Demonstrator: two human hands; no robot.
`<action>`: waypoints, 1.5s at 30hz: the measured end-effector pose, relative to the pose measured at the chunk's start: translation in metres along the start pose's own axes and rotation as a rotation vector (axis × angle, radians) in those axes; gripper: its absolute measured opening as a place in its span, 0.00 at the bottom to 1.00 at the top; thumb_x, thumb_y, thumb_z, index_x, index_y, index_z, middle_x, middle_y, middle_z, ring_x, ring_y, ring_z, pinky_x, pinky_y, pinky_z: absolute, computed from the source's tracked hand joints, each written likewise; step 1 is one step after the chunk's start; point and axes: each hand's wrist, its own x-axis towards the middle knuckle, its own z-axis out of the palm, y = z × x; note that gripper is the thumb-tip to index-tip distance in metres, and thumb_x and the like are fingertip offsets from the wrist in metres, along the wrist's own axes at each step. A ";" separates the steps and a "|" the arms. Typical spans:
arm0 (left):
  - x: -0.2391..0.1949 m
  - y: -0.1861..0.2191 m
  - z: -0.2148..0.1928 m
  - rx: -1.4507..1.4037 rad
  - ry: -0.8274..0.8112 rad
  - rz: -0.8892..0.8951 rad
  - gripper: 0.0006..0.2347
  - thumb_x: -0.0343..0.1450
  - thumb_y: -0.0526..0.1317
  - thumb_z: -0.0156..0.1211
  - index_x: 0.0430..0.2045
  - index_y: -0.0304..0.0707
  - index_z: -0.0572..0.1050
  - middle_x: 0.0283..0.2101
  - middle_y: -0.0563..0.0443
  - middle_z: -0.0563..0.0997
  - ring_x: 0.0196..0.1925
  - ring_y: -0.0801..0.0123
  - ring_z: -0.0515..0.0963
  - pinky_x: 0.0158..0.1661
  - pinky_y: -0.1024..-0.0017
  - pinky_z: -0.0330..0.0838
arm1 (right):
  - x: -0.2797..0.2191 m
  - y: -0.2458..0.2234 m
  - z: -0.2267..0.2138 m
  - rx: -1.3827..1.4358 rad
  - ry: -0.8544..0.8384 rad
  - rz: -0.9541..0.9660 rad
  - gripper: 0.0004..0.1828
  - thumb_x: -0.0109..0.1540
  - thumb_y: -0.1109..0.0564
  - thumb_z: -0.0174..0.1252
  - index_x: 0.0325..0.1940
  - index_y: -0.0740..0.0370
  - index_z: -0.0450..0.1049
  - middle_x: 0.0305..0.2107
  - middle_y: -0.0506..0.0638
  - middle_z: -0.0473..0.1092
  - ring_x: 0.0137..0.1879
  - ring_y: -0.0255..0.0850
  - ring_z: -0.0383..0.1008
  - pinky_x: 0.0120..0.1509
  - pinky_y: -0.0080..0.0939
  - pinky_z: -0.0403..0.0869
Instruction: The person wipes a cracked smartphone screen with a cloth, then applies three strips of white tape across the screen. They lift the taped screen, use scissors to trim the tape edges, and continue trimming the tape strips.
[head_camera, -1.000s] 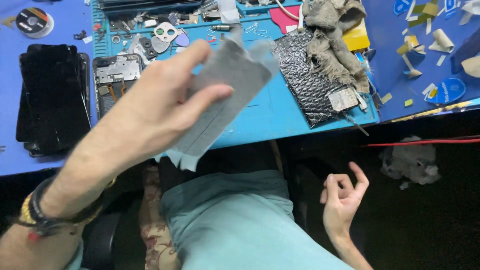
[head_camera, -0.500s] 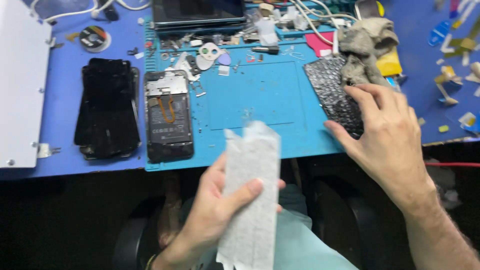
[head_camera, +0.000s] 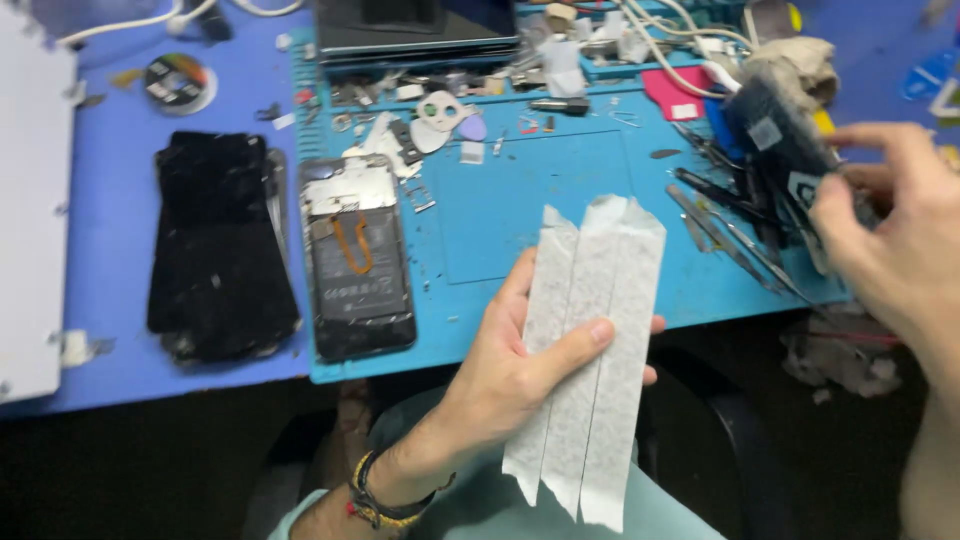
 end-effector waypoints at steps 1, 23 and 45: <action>0.006 -0.003 -0.001 -0.031 0.014 0.042 0.23 0.72 0.34 0.61 0.60 0.33 0.59 0.55 0.23 0.78 0.54 0.41 0.83 0.45 0.46 0.85 | 0.004 0.005 -0.006 -0.059 -0.016 0.023 0.18 0.78 0.71 0.55 0.73 0.80 0.70 0.36 0.67 0.74 0.38 0.54 0.75 0.35 0.48 0.66; 0.019 -0.012 -0.009 0.133 0.162 0.237 0.21 0.72 0.37 0.62 0.55 0.35 0.58 0.49 0.26 0.83 0.33 0.46 0.87 0.34 0.55 0.85 | 0.036 -0.034 0.033 -0.895 0.353 -0.448 0.08 0.70 0.40 0.65 0.53 0.30 0.79 0.54 0.30 0.76 0.53 0.38 0.75 0.55 0.43 0.67; 0.019 -0.014 -0.014 0.012 0.120 0.101 0.22 0.74 0.32 0.61 0.58 0.37 0.57 0.48 0.28 0.81 0.37 0.45 0.86 0.39 0.52 0.85 | 0.072 0.035 0.013 -0.508 0.360 -0.357 0.17 0.73 0.75 0.55 0.65 0.68 0.76 0.66 0.66 0.72 0.70 0.59 0.70 0.79 0.49 0.72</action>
